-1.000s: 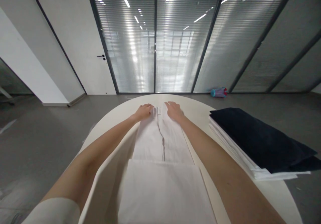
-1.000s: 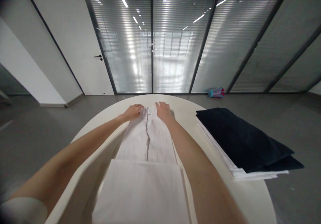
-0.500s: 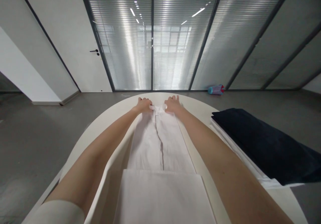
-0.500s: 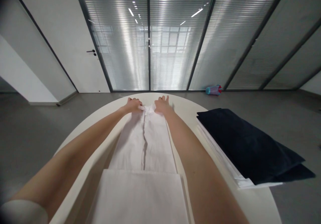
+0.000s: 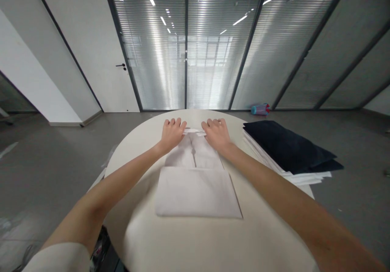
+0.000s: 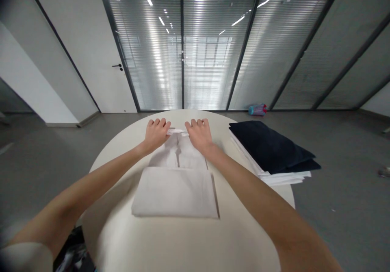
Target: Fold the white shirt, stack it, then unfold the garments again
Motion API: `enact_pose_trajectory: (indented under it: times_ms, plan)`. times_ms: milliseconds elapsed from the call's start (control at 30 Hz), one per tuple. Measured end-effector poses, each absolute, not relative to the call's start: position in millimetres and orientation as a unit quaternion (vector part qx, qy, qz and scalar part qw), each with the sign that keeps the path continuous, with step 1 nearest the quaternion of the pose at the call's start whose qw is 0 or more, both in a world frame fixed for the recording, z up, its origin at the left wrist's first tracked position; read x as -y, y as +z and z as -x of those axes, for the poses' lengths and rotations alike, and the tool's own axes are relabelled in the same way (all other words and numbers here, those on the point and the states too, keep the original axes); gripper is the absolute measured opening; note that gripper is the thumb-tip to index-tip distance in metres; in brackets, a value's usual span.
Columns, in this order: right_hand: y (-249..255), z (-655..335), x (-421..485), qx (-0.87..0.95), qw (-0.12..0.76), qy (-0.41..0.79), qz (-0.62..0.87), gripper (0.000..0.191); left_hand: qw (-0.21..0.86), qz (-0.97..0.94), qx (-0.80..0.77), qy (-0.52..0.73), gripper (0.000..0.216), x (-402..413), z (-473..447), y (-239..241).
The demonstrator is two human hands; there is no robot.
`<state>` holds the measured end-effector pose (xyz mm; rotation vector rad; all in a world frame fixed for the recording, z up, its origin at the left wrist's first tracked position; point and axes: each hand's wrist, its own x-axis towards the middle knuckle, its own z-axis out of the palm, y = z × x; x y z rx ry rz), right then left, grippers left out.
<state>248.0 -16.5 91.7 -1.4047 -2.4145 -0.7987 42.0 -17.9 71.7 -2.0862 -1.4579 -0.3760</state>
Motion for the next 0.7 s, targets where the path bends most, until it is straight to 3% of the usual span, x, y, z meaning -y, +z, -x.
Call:
enact_pose_trajectory:
  times_ms: [267, 400, 533, 700]
  plan:
    - [29, -251, 55, 0.833, 0.075, -0.245, 0.491, 0.022, 0.159, 0.811, 0.553, -0.101, 0.027, 53, -45, 31]
    - [28, -255, 49, 0.837, 0.087, -0.227, 0.491, 0.023, 0.114, 0.841, 0.512, -0.131, 0.027, 55, -42, 43]
    - [31, -259, 43, 0.834, 0.110, -0.210, 0.498, 0.023, -0.021, 0.907, 0.382, -0.175, 0.033, 64, -46, 41]
    - [39, -260, 37, 0.827, 0.142, -0.175, 0.515, 0.021, -0.069, 0.938, 0.318, -0.121, 0.047, 74, -55, 14]
